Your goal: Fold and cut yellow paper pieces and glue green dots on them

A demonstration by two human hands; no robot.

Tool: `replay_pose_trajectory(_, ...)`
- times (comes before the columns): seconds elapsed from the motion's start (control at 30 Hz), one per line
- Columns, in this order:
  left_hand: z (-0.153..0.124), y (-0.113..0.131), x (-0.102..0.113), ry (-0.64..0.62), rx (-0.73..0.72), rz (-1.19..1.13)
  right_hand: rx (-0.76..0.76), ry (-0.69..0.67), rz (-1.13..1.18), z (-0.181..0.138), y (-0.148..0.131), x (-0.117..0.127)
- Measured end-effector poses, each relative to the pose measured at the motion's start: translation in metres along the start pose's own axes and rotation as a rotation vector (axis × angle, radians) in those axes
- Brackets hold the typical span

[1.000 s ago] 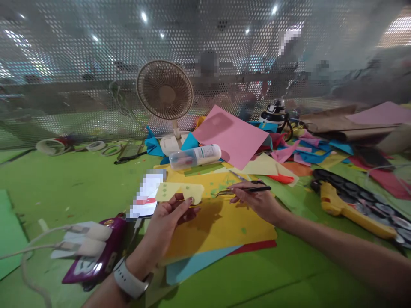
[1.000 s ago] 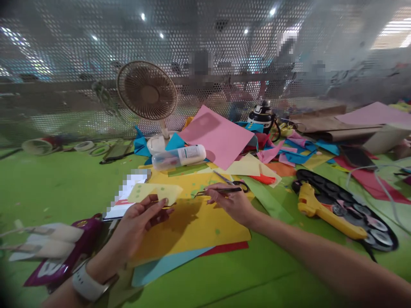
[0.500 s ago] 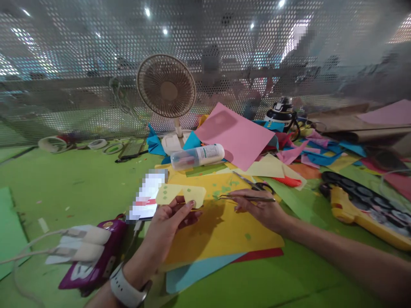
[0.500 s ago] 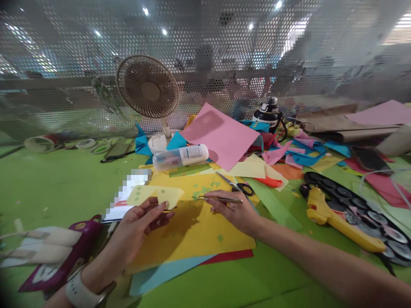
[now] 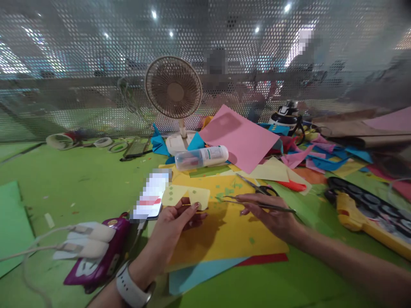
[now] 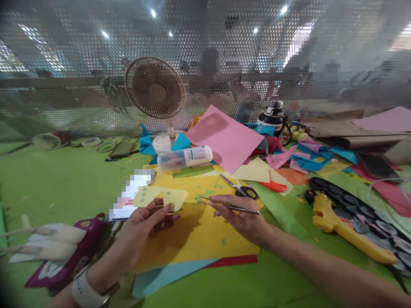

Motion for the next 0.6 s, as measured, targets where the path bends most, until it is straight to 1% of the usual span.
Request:
replay_pose_trajectory(0.13, -0.001, -0.003, -0.007, -0.045, 0.023, 0.012, 0.130, 0.012, -0.154, -0.007, -0.024, 0.000)
replay_pose_trajectory(0.2, -0.003, -0.002, -0.010, -0.058, 0.025, 0.022, 0.147, 0.015, -0.180, -0.008, -0.029, 0.001)
replay_pose_trajectory(0.27, -0.004, 0.000, -0.010, -0.043, 0.021, 0.021, 0.124, 0.033, -0.183, -0.007, -0.028, 0.005)
replay_pose_trajectory(0.33, -0.005, 0.002, -0.008, -0.016, 0.008, 0.007, 0.077, 0.102, -0.168, -0.003, -0.021, 0.017)
replay_pose_trajectory(0.43, -0.006, 0.004, -0.005, 0.020, -0.012, -0.009, -0.002, 0.281, -0.135, 0.004, -0.004, 0.048)
replay_pose_trajectory(0.5, -0.005, 0.003, -0.005, 0.021, -0.008, -0.001, -0.015, 0.374, -0.104, 0.010, 0.006, 0.067)
replay_pose_trajectory(0.6, -0.004, 0.002, -0.007, -0.016, 0.001, 0.024, -0.002, 0.436, -0.065, 0.017, 0.017, 0.085)
Point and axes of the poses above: each hand's wrist, its own z-axis towards the middle knuckle, its own x-axis out of the back of the hand, y = z × x, the point moved 9 cm from there along z, towards the middle knuckle, and after that the axes turned 10 degrees about -y, right-handed, at the moved point
